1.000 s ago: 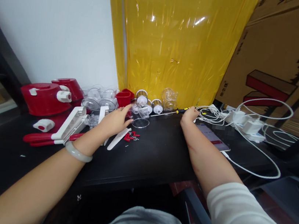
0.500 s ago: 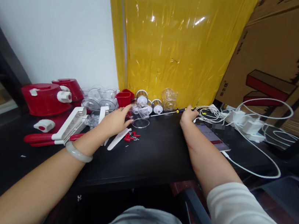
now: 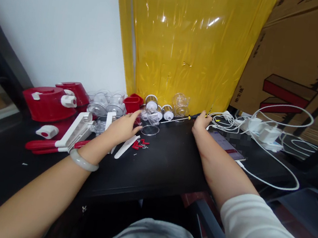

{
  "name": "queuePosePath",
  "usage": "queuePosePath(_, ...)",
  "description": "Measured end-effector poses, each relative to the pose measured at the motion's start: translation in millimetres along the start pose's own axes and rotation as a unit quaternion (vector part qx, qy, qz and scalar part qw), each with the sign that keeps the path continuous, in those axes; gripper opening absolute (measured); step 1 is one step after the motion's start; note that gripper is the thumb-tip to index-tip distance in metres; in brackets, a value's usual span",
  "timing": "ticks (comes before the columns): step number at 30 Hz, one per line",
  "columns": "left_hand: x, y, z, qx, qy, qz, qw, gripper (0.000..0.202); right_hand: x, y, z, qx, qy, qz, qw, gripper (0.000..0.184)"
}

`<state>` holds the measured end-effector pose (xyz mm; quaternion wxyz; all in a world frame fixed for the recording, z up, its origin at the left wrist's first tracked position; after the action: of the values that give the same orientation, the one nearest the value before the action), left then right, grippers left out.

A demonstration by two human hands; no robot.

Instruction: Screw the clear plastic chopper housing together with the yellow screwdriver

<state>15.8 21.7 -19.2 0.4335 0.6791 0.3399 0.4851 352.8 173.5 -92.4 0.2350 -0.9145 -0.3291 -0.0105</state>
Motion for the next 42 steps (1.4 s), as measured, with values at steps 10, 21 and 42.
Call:
queuePosePath(10, -0.2, -0.8, -0.5, 0.008, 0.000, 0.002, 1.000, 0.066, -3.9, 1.3, -7.2, -0.030, -0.030, 0.069, 0.997, 0.019)
queuePosePath(21, 0.0, -0.1, -0.2, 0.006, -0.002, 0.001, 1.000, 0.066, -12.7, 0.0, -16.4, -0.052, -0.016, 0.073, 0.996, 0.024)
queuePosePath(42, 0.2, 0.4, 0.7, 0.006, 0.003, -0.002, 1.000, 0.067, -15.5, 0.0, -24.0, -0.049, -0.003, 0.068, 0.996, 0.018)
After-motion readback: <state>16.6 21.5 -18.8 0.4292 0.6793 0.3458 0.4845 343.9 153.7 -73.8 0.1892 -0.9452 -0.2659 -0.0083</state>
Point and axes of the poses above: each hand's wrist, its own x-axis towards the middle knuckle, its own y-axis out of the back of the hand, z = x × y, the point moved 2 cm from there along x, towards the middle knuckle, and after that the axes turned 8 degrees about x, right-handed, at the moved point
